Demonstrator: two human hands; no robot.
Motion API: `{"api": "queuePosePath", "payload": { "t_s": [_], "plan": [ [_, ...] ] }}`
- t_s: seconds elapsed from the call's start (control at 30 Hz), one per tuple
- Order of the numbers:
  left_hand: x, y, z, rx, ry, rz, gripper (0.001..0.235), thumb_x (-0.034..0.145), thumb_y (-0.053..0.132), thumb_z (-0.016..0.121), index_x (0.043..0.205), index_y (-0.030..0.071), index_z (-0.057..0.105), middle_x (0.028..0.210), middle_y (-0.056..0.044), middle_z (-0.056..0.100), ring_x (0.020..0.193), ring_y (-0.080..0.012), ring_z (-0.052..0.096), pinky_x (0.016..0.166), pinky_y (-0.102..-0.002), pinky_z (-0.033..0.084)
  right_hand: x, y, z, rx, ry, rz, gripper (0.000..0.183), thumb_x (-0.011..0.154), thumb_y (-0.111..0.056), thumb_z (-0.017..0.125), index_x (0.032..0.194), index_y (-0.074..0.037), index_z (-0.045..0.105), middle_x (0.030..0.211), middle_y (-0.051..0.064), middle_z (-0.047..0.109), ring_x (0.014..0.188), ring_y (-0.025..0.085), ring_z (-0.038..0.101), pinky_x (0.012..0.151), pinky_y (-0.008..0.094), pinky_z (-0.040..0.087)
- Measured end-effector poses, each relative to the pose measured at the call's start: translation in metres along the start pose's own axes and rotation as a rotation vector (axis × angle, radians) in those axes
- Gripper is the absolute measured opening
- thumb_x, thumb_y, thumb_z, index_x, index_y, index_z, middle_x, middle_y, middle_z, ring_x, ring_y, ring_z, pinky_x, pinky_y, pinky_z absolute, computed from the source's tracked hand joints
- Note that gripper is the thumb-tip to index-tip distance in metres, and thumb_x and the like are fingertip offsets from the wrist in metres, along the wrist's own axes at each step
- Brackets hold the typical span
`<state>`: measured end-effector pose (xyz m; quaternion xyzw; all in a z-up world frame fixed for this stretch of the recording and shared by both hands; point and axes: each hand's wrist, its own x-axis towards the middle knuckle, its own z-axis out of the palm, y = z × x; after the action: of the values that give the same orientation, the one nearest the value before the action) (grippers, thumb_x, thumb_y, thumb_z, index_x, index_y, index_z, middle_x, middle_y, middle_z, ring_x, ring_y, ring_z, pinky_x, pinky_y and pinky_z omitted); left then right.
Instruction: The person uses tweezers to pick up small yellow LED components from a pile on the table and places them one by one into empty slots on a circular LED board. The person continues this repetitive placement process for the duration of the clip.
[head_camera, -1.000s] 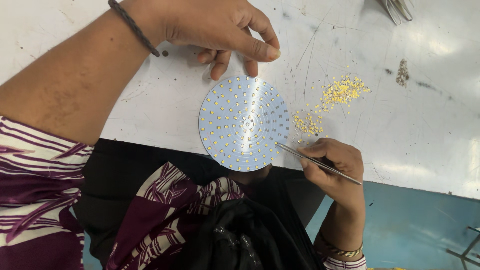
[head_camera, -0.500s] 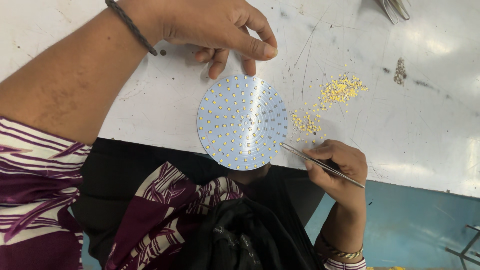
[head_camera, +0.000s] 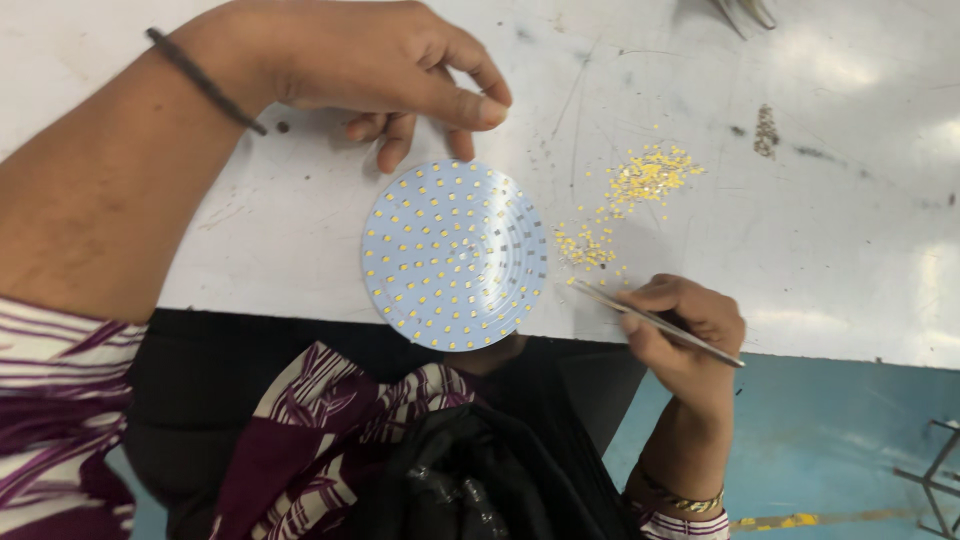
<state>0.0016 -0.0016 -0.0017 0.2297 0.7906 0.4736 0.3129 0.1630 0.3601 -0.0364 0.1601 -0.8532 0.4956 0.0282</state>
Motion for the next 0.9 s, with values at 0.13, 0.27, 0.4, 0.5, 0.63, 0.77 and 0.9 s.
{"api": "queuePosePath", "payload": {
  "t_s": [0.13,0.27,0.4,0.5,0.63,0.77,0.9],
  "plan": [
    [0.004,0.0,-0.001,-0.014,-0.05,-0.026,0.07,0.085,0.053,0.064,0.138,0.009,0.058,0.103,-0.012,0.077,0.049,-0.0163,0.072,0.034,-0.023,0.045,-0.002,0.01,-0.013,-0.044,0.035,0.046,0.01,0.087,-0.003,0.074,0.093,0.004,0.071,0.075,0.003,0.064,0.064,0.005,0.051,0.057,0.02,0.037],
    [0.003,0.0,-0.001,-0.027,-0.053,-0.03,0.069,0.085,0.053,0.065,0.139,0.01,0.059,0.101,-0.013,0.077,0.048,-0.0173,0.071,0.034,-0.024,0.045,-0.003,0.016,-0.014,-0.059,0.013,0.07,0.011,0.085,-0.003,0.075,0.093,0.004,0.072,0.072,0.002,0.063,0.061,0.004,0.051,0.055,0.02,0.036],
    [0.004,0.0,-0.001,-0.034,-0.036,-0.046,0.07,0.084,0.052,0.065,0.139,0.01,0.059,0.099,-0.014,0.077,0.047,-0.0169,0.07,0.034,-0.023,0.045,-0.001,0.013,-0.012,-0.046,-0.005,0.075,0.012,0.085,-0.003,0.076,0.094,0.004,0.072,0.074,0.003,0.064,0.062,0.004,0.053,0.056,0.019,0.038],
    [0.004,0.001,0.0,-0.023,-0.027,-0.043,0.07,0.083,0.052,0.065,0.139,0.01,0.059,0.098,-0.015,0.077,0.046,-0.0171,0.07,0.032,-0.023,0.046,0.0,0.01,-0.01,-0.051,-0.009,0.062,0.012,0.085,-0.003,0.076,0.094,0.003,0.071,0.076,0.003,0.066,0.063,0.004,0.054,0.057,0.019,0.039],
    [0.003,0.002,0.001,-0.021,-0.017,-0.045,0.07,0.083,0.051,0.065,0.139,0.009,0.059,0.097,-0.015,0.077,0.045,-0.0171,0.07,0.032,-0.022,0.045,0.002,0.009,-0.009,-0.095,-0.013,0.04,0.013,0.084,-0.003,0.076,0.094,0.003,0.071,0.075,0.003,0.066,0.061,0.004,0.054,0.056,0.019,0.039],
    [0.003,0.002,0.002,-0.003,0.004,-0.058,0.069,0.084,0.05,0.066,0.139,0.009,0.059,0.096,-0.016,0.077,0.045,-0.0182,0.07,0.032,-0.023,0.045,0.002,0.009,-0.01,-0.105,-0.003,0.051,0.012,0.085,-0.004,0.076,0.094,0.003,0.073,0.073,0.004,0.067,0.06,0.004,0.055,0.054,0.019,0.039],
    [0.003,0.003,0.001,-0.019,-0.008,-0.05,0.07,0.083,0.05,0.066,0.139,0.009,0.059,0.096,-0.016,0.077,0.044,-0.0177,0.07,0.031,-0.022,0.045,0.001,0.009,-0.011,-0.106,0.011,0.042,0.012,0.085,-0.005,0.076,0.094,0.003,0.073,0.073,0.003,0.067,0.059,0.004,0.054,0.054,0.019,0.038]
  ]
}}
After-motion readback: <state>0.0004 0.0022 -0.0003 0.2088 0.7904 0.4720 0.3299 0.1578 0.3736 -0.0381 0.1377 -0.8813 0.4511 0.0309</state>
